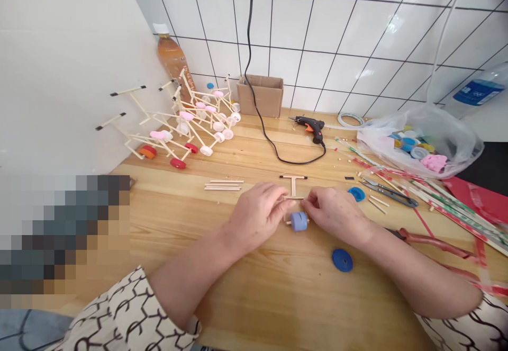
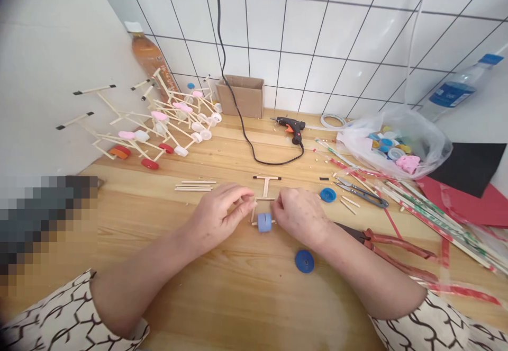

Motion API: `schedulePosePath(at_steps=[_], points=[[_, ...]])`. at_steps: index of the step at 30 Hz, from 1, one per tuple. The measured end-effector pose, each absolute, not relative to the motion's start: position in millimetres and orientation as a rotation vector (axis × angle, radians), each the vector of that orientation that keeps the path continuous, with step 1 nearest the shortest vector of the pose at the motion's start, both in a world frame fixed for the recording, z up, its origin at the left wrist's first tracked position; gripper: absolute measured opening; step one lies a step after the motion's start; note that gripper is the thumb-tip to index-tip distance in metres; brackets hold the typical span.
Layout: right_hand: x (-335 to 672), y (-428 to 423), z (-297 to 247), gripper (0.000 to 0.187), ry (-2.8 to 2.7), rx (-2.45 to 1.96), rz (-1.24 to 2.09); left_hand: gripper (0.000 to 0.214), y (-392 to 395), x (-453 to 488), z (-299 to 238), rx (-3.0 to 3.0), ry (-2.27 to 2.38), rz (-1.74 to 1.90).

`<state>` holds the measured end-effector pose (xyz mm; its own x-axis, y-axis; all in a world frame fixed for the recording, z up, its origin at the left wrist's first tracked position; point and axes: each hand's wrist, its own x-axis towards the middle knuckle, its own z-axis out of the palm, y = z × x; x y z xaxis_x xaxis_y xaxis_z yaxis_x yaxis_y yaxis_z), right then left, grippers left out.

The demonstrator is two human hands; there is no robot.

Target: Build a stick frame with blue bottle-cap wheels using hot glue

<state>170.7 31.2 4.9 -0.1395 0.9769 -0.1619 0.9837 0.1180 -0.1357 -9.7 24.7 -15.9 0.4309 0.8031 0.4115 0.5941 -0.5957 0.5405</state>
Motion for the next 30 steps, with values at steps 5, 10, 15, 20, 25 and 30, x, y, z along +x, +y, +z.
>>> schedulePosePath(at_steps=[5,10,15,20,25,30], points=[[179,38,5,0.02,2.373,2.067,-0.309,0.008,35,-10,-21,2.338,1.427,0.798],[187,40,4,0.019,2.43,2.03,-0.349,0.01,39,-6,-22,2.316,1.487,0.677],[186,38,4,0.019,2.459,2.009,-0.418,0.012,40,-5,-21,2.315,1.492,0.62],[182,39,3,0.017,2.454,2.031,-0.442,0.011,41,-3,-21,2.31,1.497,0.571],[181,40,1,0.014,2.449,2.042,-0.465,0.011,42,-1,-20,2.296,1.498,0.534],[180,41,1,0.014,2.439,2.047,-0.492,0.009,45,0,-18,2.216,1.498,0.52]])
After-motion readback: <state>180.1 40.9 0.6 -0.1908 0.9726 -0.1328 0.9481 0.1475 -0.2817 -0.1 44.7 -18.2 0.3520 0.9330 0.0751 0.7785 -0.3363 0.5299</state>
